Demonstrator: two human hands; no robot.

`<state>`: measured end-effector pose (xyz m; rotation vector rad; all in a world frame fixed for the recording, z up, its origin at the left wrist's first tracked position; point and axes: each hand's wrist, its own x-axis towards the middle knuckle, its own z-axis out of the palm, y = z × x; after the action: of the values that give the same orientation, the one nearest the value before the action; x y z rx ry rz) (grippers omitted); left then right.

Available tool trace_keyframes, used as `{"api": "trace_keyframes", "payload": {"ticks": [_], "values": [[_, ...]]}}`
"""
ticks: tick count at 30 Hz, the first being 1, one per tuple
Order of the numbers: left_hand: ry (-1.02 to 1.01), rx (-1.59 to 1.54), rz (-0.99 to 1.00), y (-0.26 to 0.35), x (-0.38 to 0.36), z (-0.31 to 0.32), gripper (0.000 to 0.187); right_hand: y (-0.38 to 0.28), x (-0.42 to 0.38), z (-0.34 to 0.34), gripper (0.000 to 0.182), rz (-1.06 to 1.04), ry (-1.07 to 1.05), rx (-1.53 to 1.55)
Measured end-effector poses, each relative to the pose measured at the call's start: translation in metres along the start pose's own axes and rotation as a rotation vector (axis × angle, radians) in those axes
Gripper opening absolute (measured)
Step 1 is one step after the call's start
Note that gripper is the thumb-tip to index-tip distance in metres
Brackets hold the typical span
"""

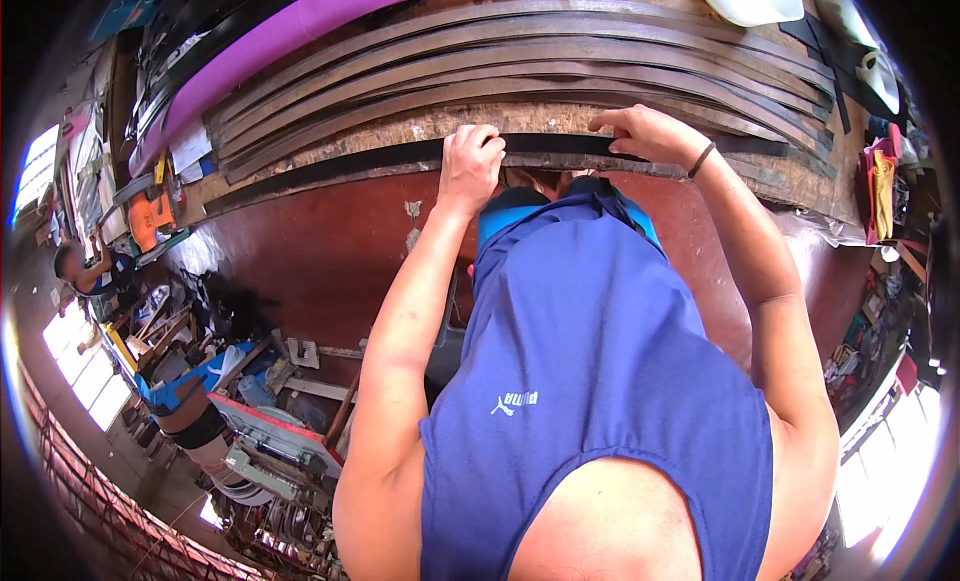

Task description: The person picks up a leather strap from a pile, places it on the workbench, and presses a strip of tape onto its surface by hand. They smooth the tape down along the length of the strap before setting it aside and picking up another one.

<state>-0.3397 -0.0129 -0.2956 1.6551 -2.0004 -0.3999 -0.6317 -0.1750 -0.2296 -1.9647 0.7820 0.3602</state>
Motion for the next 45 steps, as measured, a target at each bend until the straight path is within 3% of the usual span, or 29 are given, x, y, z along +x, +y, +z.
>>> {"api": "trace_keyframes", "payload": {"ticks": [8, 28, 38, 45], "values": [[-0.031, -0.022, 0.061, 0.016, 0.013, 0.01, 0.015, 0.02, 0.004, 0.012, 0.031, 0.0, 0.06, 0.117], [-0.084, -0.105, 0.16, 0.035, 0.034, 0.034, 0.015, 0.021, 0.005, 0.015, 0.03, 0.061, 0.052, 0.099], [0.032, -0.065, -0.012, 0.016, 0.009, 0.015, 0.022, 0.031, 0.008, 0.021, 0.031, 0.05, 0.071, 0.127], [0.011, -0.068, 0.054, 0.018, 0.014, 0.019, 0.019, 0.042, 0.011, 0.028, 0.028, -0.001, 0.104, 0.187]]}}
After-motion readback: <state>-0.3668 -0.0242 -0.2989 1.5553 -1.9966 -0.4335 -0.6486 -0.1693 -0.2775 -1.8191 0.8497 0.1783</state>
